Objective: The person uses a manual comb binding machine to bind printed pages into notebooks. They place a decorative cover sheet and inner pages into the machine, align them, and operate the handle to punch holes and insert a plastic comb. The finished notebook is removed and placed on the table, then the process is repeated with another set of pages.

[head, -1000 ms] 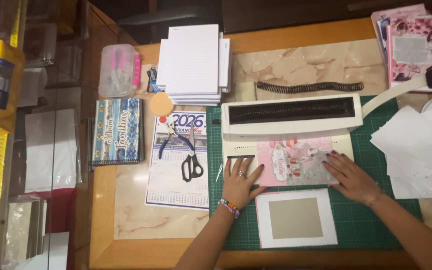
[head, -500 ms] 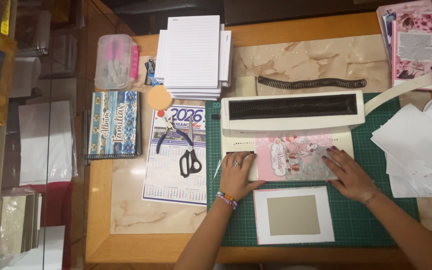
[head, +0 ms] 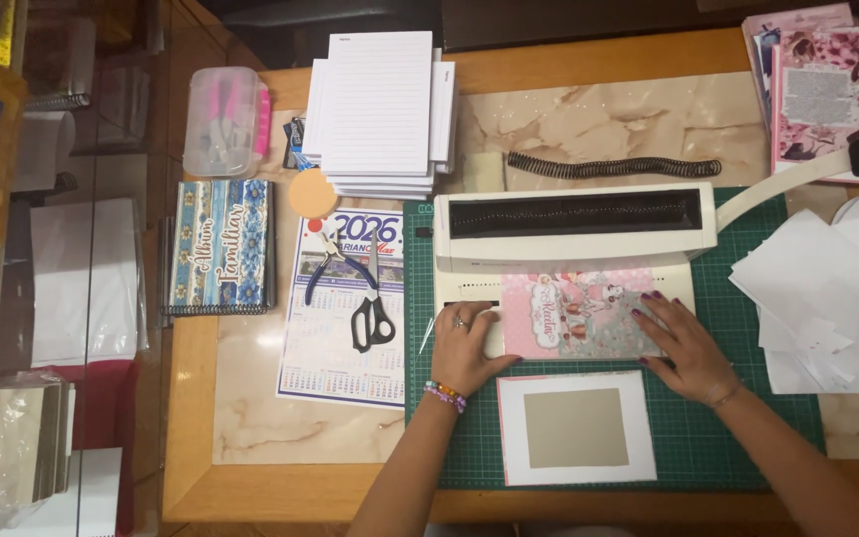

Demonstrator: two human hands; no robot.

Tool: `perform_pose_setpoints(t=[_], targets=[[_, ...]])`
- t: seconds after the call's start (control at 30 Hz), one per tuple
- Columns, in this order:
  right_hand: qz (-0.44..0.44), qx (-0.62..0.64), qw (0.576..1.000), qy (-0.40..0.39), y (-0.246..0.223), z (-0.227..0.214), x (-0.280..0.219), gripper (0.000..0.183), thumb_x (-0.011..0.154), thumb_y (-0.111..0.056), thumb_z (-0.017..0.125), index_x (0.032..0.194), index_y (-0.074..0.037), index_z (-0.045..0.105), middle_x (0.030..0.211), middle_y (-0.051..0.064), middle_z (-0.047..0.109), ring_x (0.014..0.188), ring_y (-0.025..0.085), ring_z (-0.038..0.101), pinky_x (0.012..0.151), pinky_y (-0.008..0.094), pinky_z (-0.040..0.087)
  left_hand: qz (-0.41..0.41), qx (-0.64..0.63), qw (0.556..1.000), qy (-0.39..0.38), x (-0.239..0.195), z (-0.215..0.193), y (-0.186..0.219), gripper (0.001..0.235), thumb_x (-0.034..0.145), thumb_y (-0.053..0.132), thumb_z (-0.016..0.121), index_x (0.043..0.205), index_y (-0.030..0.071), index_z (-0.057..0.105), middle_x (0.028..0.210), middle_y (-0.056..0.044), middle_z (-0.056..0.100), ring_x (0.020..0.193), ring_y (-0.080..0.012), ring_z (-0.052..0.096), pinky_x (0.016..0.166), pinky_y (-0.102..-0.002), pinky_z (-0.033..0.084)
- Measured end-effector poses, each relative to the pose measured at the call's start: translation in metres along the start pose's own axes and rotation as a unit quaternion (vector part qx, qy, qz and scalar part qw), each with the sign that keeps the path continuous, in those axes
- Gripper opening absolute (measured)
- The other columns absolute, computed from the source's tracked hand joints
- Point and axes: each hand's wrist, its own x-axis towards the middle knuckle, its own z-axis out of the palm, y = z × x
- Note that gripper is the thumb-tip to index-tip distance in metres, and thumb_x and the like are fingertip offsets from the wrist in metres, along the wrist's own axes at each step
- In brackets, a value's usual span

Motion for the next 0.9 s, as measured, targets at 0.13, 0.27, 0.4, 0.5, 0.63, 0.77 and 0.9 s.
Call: perform_pose_setpoints(t=[0.13,0.27,0.4,0.5,0.63,0.77,0.9], targets=[[0.006,0.009,1.000,0.003,0.000,0.003,0.001,0.075,0.092,-0.024,0.066,0.158,-0.011,0.036,0.165,0.019,0.035,0.152,0.041,0.036,0.124,0.062,0.030,0.001,-0.013,1.000,0.000,0.001,0.002,-0.003,0.071,0.068,0.056,0.087,0.117,0.012,0.060,0.126,-0.009,0.060,0.117,-0.0361,0.052,0.101,-0.054,0.041],[0.083,-0.036,0.994,0.059,-0.002,0.008,-0.005,0.072,0.077,-0.033,0.076,0.143,-0.008,0.057,0.157,0.017,0.048,0.145,0.039,0.046,0.122,0.051,0.036,-0.006,-0.035,0.999,0.014,-0.004,0.006,-0.008,0.061,0.067,0.053,0.087,0.109,0.018,0.059,0.125,-0.003,0.061,0.119,-0.0319,0.054,0.106,-0.051,0.041],[0.140,-0.026,0.984,0.108,-0.001,0.005,-0.018,0.074,0.071,-0.032,0.084,0.135,-0.002,0.061,0.151,0.017,0.055,0.141,0.036,0.052,0.122,0.045,0.041,-0.005,-0.039,0.999,0.003,-0.003,0.004,-0.006,0.057,0.070,0.050,0.087,0.108,0.018,0.059,0.126,-0.003,0.061,0.120,-0.0330,0.054,0.104,-0.052,0.042],[0.158,-0.029,0.980,0.120,-0.007,-0.006,-0.010,0.071,0.069,-0.037,0.087,0.128,-0.005,0.066,0.146,0.011,0.062,0.137,0.030,0.058,0.116,0.039,0.048,-0.003,-0.034,0.999,-0.001,-0.001,0.003,-0.006,0.061,0.068,0.049,0.088,0.111,0.018,0.058,0.124,-0.003,0.061,0.118,-0.0322,0.054,0.105,-0.052,0.041],[0.173,-0.021,0.978,0.116,-0.009,-0.007,-0.012,0.060,0.069,-0.037,0.087,0.116,-0.005,0.068,0.146,0.008,0.064,0.137,0.027,0.059,0.114,0.036,0.050,-0.035,-0.027,0.999,0.001,-0.004,0.010,-0.008,0.073,0.062,0.051,0.092,0.116,0.017,0.057,0.125,-0.005,0.061,0.118,-0.0321,0.054,0.107,-0.051,0.040],[0.206,0.007,0.972,0.116,-0.017,-0.015,-0.003,0.052,0.069,-0.032,0.088,0.105,-0.005,0.062,0.147,0.009,0.064,0.136,0.025,0.059,0.111,0.037,0.051,-0.037,-0.012,0.999,-0.009,0.000,0.006,-0.004,0.079,0.062,0.053,0.090,0.121,0.013,0.056,0.126,-0.007,0.059,0.121,-0.0332,0.052,0.110,-0.051,0.037],[0.186,-0.012,0.976,0.111,-0.012,-0.015,-0.010,0.042,0.075,-0.029,0.084,0.100,-0.006,0.059,0.148,0.009,0.064,0.135,0.024,0.059,0.108,0.035,0.053,-0.024,0.017,1.000,-0.004,-0.002,0.012,-0.006,0.084,0.064,0.062,0.086,0.125,0.012,0.059,0.125,-0.008,0.058,0.120,-0.0331,0.053,0.109,-0.050,0.038]])
